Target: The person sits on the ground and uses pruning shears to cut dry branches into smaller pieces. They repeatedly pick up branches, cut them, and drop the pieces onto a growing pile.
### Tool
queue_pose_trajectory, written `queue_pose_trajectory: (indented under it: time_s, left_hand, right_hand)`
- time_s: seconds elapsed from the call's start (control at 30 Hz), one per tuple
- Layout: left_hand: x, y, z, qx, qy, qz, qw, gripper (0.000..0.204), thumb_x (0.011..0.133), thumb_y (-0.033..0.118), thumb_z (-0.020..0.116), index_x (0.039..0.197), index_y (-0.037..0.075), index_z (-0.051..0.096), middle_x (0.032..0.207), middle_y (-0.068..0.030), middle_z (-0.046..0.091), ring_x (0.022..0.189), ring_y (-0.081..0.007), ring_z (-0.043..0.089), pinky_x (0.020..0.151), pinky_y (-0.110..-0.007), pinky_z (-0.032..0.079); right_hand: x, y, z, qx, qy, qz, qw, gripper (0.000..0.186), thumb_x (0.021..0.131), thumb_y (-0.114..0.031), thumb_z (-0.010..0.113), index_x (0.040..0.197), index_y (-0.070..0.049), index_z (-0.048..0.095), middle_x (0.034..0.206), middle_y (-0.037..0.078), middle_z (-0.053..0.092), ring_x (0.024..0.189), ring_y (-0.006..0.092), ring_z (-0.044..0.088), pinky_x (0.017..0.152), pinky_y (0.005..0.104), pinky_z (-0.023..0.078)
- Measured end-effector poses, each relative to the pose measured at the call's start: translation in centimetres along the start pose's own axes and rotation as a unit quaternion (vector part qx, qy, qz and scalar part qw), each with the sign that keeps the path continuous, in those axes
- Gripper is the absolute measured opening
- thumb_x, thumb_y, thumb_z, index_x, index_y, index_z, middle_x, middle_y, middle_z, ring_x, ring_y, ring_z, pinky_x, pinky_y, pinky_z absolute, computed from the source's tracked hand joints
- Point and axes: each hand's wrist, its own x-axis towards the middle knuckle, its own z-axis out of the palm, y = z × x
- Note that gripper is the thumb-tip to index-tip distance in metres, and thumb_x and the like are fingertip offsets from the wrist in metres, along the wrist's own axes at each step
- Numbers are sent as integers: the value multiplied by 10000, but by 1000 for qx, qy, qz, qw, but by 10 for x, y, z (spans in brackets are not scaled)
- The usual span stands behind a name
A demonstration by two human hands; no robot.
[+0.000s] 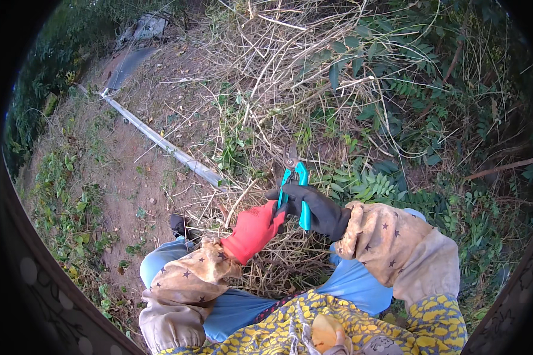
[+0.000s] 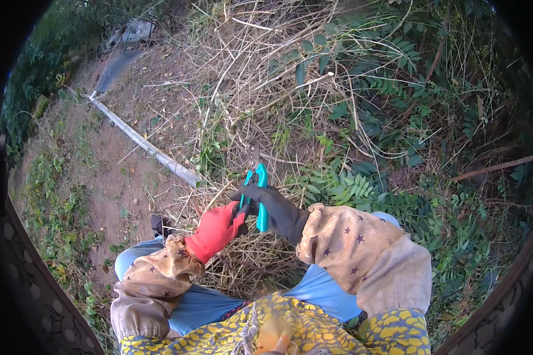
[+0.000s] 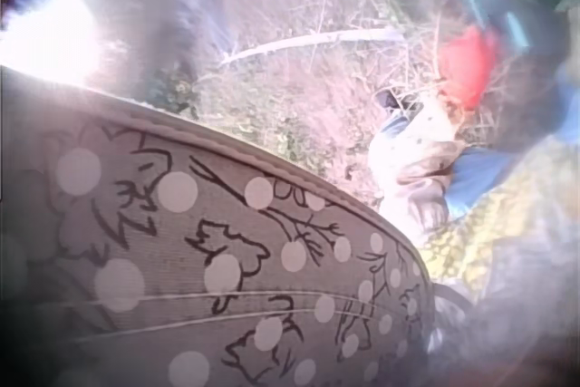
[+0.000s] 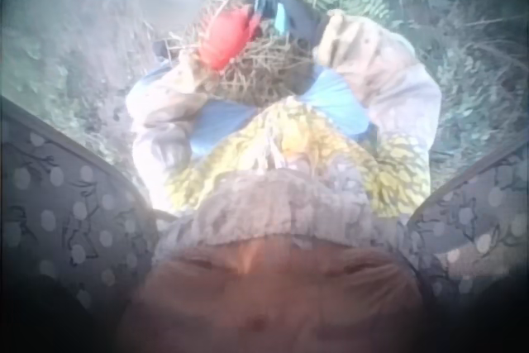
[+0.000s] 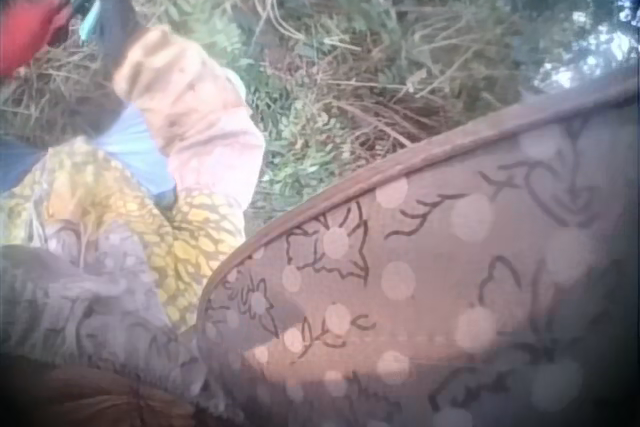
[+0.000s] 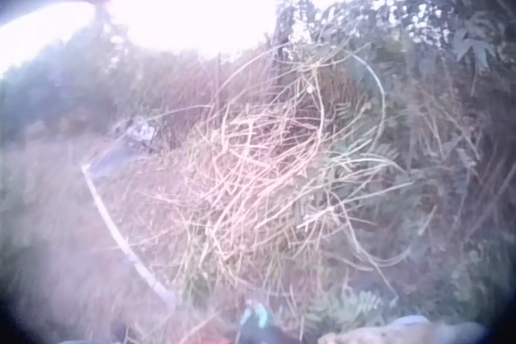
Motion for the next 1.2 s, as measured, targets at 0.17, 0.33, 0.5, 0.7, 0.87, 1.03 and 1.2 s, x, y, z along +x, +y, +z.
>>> queue_pose_trajectory:
  time_s: [0.17,0.33,0.5,0.7,0.87,1.03,1.2]
  left_hand:
    - [13,13,-45,38,34,61,997,206,956,206,586,1074,51,653,721,-59,689,642,-220,664,623,-320,525]
    - [85,19,-104,-66,374,119,918,381,900,235,684,1213,29,612,1101,-142,676,974,-261,664,839,-363,515]
    - [156,34,-121,-115,235,-61,963,565,926,326,662,1346,-2,477,1035,-164,691,930,-256,681,814,-350,537]
    - [142,16,-101,-366,124,11,922,360,1028,326,495,1174,34,646,539,15,502,444,-76,462,426,-240,357]
    - [45,-6,-89,-423,66,-84,900,328,1035,298,486,1191,51,636,538,21,493,418,-67,425,419,-236,309]
    - [7,-16,-77,-416,29,-133,899,373,1038,329,472,1226,38,611,551,-16,545,457,-95,509,446,-236,372]
    - [-15,-19,-78,-393,-2,-139,909,330,1034,292,489,1227,58,621,580,1,560,505,-72,528,473,-228,393]
  right_hand:
    - [-2,-18,-10,159,21,1,987,294,962,-262,591,1087,2,563,1004,158,673,852,253,688,787,384,574]
    - [-23,-40,-2,23,78,-88,993,240,963,-281,598,1058,-66,551,876,68,634,821,205,662,754,370,566]
    - [-18,-49,-9,-18,45,-144,988,228,970,-248,581,1080,-51,551,953,81,643,861,224,667,782,386,553]
    - [-11,-74,-13,-112,99,-223,963,244,955,-239,605,1078,-35,552,960,81,639,881,190,658,792,368,546]
    - [-5,-65,-18,-209,81,-150,963,323,939,-285,643,1115,-36,535,998,76,629,889,167,653,794,326,533]
    - [10,-42,1,-381,56,-118,915,553,940,-357,630,1324,-12,431,1060,103,605,955,150,566,811,332,469]
    - [21,-33,18,-433,41,-124,892,567,937,-358,631,1325,4,433,1115,131,550,961,180,504,849,360,442]
